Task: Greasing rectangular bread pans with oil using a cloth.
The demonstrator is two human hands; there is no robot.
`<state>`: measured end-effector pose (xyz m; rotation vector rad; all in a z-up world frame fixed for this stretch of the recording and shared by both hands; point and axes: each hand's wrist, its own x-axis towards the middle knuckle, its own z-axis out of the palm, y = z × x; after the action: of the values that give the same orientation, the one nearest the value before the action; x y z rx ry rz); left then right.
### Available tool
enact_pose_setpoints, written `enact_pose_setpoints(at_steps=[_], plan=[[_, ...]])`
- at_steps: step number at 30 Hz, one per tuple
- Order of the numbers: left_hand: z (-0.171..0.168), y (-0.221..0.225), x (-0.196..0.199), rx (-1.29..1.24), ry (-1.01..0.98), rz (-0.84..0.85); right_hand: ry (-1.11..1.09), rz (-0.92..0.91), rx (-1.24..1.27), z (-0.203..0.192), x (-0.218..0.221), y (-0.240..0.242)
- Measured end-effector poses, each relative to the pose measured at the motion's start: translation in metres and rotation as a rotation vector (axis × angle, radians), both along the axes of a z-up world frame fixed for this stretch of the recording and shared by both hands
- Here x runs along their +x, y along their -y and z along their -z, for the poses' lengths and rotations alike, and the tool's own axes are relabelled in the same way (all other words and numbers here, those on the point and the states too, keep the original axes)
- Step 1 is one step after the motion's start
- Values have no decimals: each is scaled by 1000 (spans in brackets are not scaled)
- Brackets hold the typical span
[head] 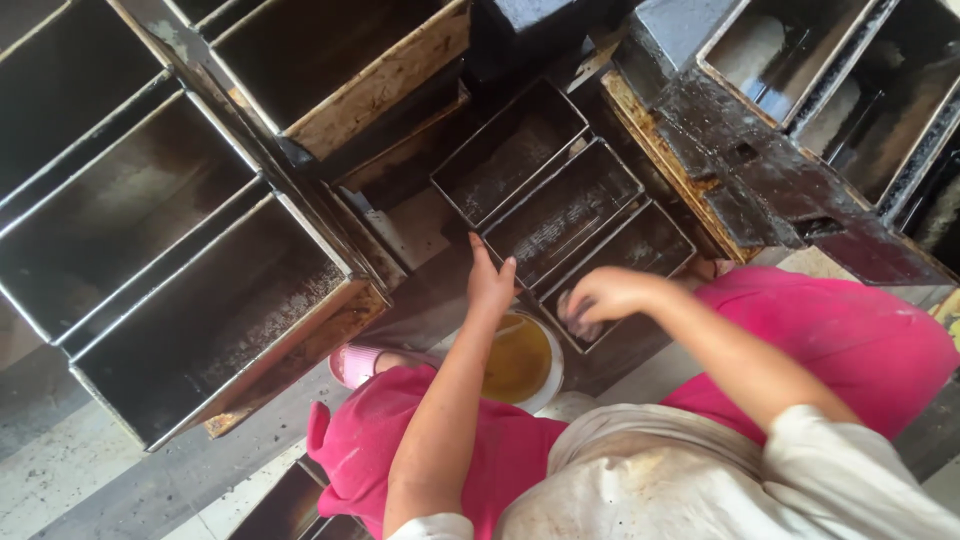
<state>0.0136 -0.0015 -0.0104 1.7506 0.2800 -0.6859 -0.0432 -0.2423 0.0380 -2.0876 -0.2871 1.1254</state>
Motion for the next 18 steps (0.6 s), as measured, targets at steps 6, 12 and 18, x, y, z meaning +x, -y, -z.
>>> enact_pose_setpoints(at_steps=[6, 12, 18], plan=[[-5, -1, 3, -45, 15, -12, 154, 598, 250, -56, 77, 52], [-7, 1, 0, -8, 5, 0, 330, 217, -547, 82, 145, 41], [9, 2, -1, -30, 64, 2, 193, 112, -812, 46, 136, -28]])
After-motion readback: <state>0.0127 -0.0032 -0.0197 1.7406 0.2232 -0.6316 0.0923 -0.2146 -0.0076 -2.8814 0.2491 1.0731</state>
